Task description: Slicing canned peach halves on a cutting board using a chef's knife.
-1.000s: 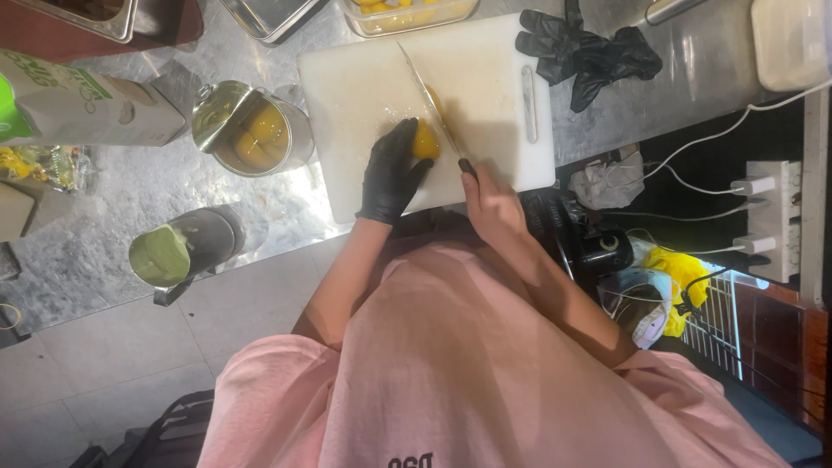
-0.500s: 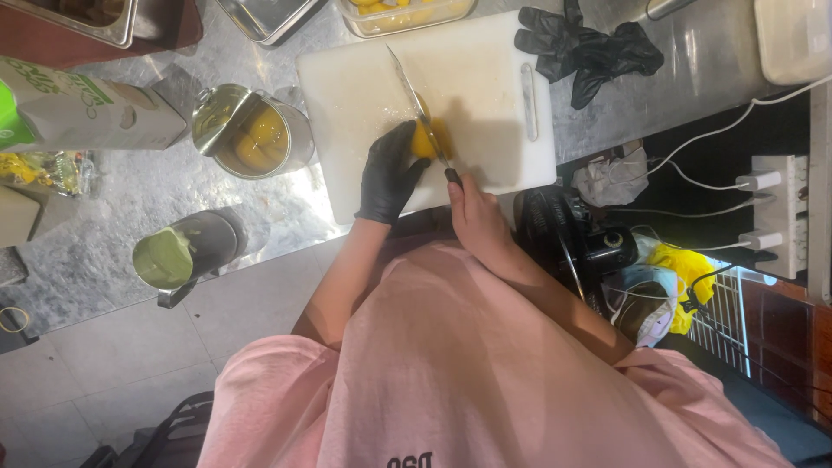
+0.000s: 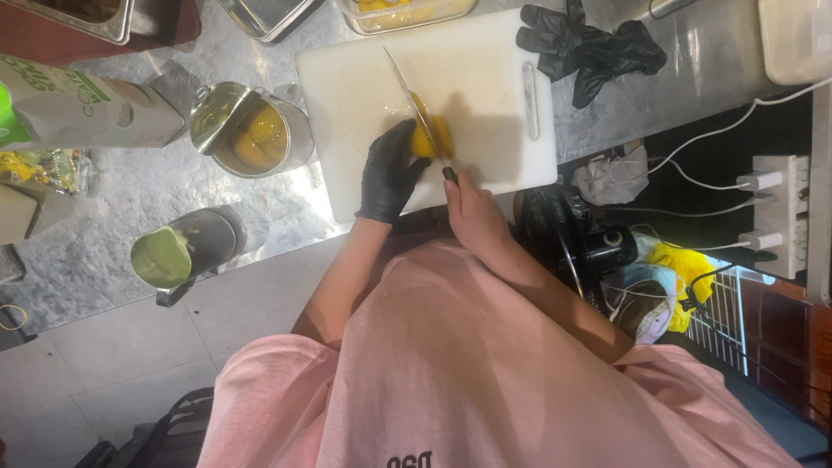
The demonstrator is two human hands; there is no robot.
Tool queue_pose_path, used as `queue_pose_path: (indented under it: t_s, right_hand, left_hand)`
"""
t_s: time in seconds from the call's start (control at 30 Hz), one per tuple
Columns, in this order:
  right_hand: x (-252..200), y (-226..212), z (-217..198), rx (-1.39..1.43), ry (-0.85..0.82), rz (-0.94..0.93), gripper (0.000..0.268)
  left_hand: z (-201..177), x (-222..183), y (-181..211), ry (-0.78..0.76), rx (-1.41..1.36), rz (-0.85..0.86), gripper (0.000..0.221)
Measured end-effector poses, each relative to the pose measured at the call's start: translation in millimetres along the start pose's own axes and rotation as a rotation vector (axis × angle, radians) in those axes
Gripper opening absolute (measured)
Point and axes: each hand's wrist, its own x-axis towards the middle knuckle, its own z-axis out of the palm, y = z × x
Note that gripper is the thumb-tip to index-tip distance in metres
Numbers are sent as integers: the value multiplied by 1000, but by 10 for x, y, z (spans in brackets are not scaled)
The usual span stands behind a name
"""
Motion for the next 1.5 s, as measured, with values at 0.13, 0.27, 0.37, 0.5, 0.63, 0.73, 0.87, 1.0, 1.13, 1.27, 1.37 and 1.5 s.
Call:
queue_pose_path:
  t_s: [0.13, 0.27, 0.37, 0.5, 0.63, 0.73, 0.87, 1.0, 1.13, 1.27, 1.37, 1.5]
  right_hand:
    - [-95, 182, 52, -6, 20, -45, 28]
    - [37, 230, 147, -6, -6, -38, 27]
    - [82, 150, 149, 33, -6, -8, 28]
    - [217, 181, 199, -15, 47, -69, 27]
    - [268, 129, 169, -62, -5, -32, 29]
    - [-9, 216, 92, -42, -9, -62, 28]
    - [-174, 367, 41, -104, -47, 11, 27]
    - [-44, 233, -72, -211, 28, -54, 30]
    - [73, -39, -339, 20, 28, 37, 30]
    - [-2, 159, -244, 125, 42, -53, 26]
    - [-63, 201, -131, 108, 63, -133, 25]
    - [-141, 126, -47, 176, 36, -155, 24]
  left_hand:
    - [1, 10, -25, 17, -3, 16, 67]
    - [-17, 15, 14, 12, -16, -5, 66]
    - [-13, -8, -4, 18, -20, 5, 65]
    - [0, 20, -21, 14, -3, 59, 65]
    - [-11, 26, -12, -8, 14, 42, 64]
    - [-15, 22, -6, -5, -11, 19, 65]
    - [-15, 9, -7, 8, -39, -9, 64]
    - [33, -3, -27, 11, 0, 21, 64]
    - [24, -23, 4, 25, -18, 16, 64]
    - [-13, -6, 46, 32, -32, 10, 63]
    - [3, -17, 31, 53, -49, 19, 61]
    - [30, -64, -15, 79, -46, 23, 58]
